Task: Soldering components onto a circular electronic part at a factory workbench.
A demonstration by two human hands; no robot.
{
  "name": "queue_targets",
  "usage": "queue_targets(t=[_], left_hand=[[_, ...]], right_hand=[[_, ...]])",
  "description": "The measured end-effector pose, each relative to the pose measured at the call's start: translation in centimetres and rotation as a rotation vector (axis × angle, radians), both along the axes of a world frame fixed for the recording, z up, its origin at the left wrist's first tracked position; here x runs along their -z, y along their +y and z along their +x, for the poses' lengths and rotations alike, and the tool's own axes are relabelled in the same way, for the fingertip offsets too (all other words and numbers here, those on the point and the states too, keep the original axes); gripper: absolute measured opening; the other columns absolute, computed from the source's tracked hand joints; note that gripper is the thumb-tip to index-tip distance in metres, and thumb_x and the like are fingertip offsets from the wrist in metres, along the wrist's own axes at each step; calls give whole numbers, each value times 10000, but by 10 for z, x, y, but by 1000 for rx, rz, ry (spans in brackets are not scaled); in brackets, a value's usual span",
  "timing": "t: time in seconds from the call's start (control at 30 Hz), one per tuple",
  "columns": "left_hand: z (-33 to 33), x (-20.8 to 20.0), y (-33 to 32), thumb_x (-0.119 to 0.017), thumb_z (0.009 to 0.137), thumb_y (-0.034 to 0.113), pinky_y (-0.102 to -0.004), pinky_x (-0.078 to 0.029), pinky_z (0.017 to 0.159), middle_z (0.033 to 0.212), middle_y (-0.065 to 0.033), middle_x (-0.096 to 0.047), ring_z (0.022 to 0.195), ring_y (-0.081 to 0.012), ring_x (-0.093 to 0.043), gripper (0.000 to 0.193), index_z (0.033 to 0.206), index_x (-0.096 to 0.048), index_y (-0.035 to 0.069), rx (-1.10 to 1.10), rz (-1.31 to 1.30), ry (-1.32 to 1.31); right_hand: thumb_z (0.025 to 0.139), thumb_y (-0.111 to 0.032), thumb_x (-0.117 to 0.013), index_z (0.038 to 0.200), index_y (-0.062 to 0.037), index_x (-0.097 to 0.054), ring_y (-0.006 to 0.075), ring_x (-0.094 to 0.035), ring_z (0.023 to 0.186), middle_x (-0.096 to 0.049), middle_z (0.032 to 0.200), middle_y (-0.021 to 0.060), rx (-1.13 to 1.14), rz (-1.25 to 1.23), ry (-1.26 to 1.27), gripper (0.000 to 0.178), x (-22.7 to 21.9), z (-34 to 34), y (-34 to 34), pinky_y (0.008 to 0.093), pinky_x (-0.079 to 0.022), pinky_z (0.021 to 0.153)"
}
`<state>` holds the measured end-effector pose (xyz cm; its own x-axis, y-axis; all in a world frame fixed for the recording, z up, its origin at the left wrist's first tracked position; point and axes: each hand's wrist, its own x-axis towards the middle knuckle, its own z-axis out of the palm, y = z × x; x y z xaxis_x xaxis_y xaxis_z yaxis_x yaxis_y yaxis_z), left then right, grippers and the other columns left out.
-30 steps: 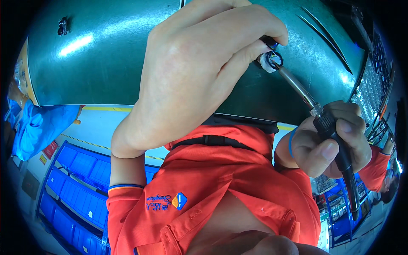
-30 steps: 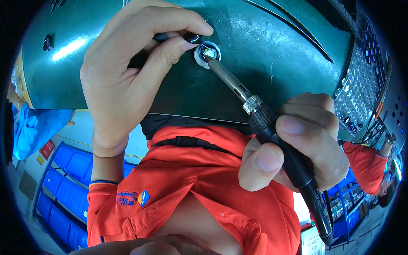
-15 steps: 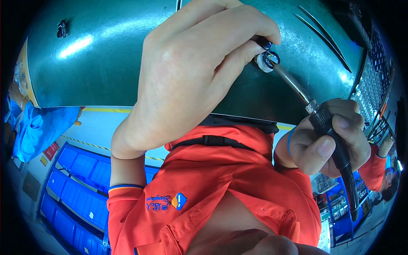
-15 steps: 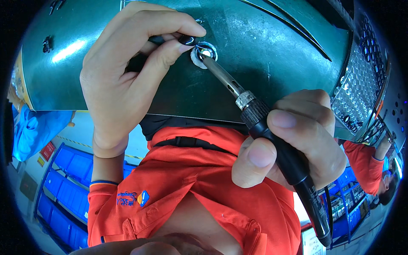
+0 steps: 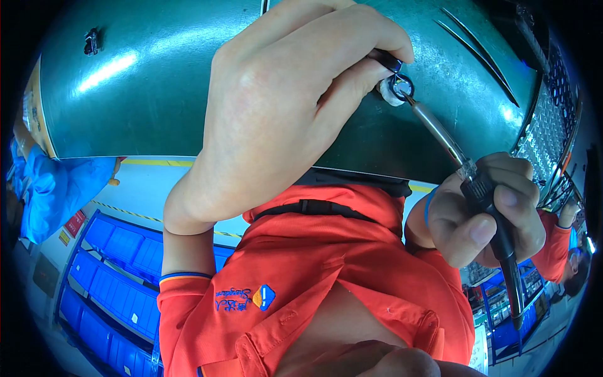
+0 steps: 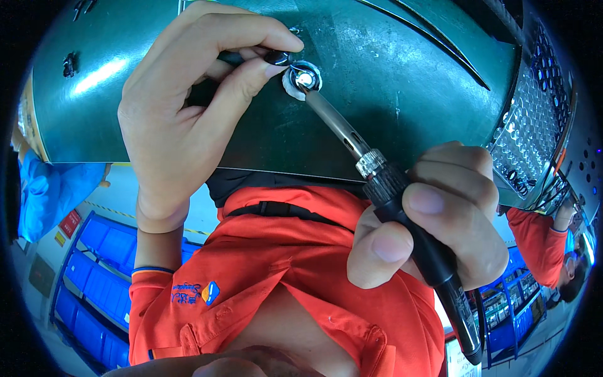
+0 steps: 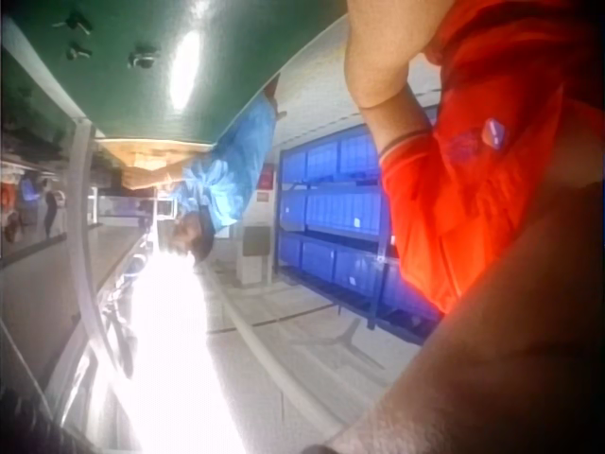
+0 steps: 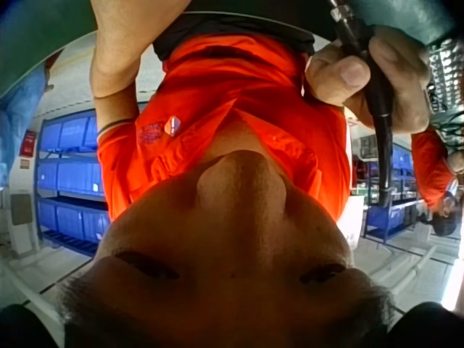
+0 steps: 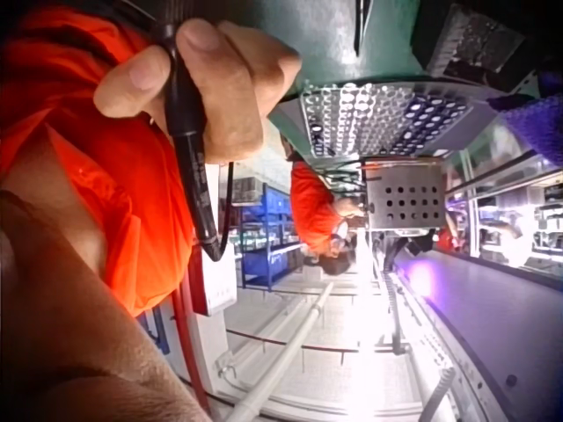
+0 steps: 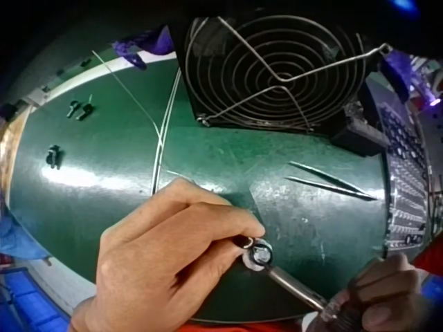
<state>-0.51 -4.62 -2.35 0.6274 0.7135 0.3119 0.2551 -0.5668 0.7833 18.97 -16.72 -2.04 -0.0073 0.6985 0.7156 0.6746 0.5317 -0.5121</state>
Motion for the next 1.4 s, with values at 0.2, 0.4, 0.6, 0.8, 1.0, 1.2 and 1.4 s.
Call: queue_targets(t=[0.2, 0.4, 0.6, 0.8, 1.0, 1.2, 1.4], left_hand=[[-2, -3, 1, -680, 796, -107, -226, -441, 625, 956, -66, -642, 761, -123, -584, 262, 1025, -748, 3, 10, -16, 12], [1, -2, 1, -674, 797, -109, -226, -437, 626, 961, -67, -641, 763, -124, -581, 268, 1029, -749, 2, 34, -37, 11], [-4, -13, -3, -669, 798, -112, -226, -434, 627, 965, -68, -640, 765, -125, -579, 273, 1033, -750, 1, 73, -117, 80], [-1, -19, -4, -670, 778, -119, -243, -408, 595, 940, -63, -612, 696, -109, -524, 220, 949, -712, 14, 116, -82, 37], [2, -16, -7, -655, 831, -118, -239, -393, 608, 938, -65, -618, 692, -101, -502, 165, 941, -678, 2, 27, -180, -45], [2, -13, -3, -687, 842, -75, -243, -423, 600, 946, -62, -643, 709, -115, -548, 144, 947, -697, 24, 61, -119, 37], [-8, -19, -6, -693, 826, -55, -282, -496, 660, 962, -78, -665, 795, -154, -615, 159, 956, -716, 32, 83, -216, -35]], right_hand=[[951, -249, -566, 1033, 36, -517, 167, -407, 452, -482, 646, 111, 26, 17, 22, 301, -1, -4, 1, 317, -344, 444], [965, -265, -554, 1049, 26, -523, 157, -390, 443, -480, 643, 101, 102, 63, 70, 304, 1, -8, -2, 316, -340, 435], [1079, -275, -457, 1285, -17, -451, 148, -417, 479, -467, 642, 79, 310, 139, 199, 330, 4, -4, -26, 285, -371, 456], [1039, -18, -562, 1188, 0, -567, 139, -597, 588, -643, 711, 120, 758, 21, 33, 150, -11, 66, -68, 241, -443, 526], [907, 36, -742, 1157, -23, -661, 119, -679, 805, -710, 918, 81, 1032, -293, -346, 269, -43, 154, -116, 256, -538, 709], [885, 81, -722, 1213, -27, -645, 208, -690, 974, -699, 1036, 137, 852, -613, -333, 354, -45, 184, -153, 306, -535, 854], [968, 74, -578, 1331, 14, -619, 231, -663, 1161, -673, 1260, 158, 864, -625, 39, 371, -29, 216, -174, 350, -509, 1024]])
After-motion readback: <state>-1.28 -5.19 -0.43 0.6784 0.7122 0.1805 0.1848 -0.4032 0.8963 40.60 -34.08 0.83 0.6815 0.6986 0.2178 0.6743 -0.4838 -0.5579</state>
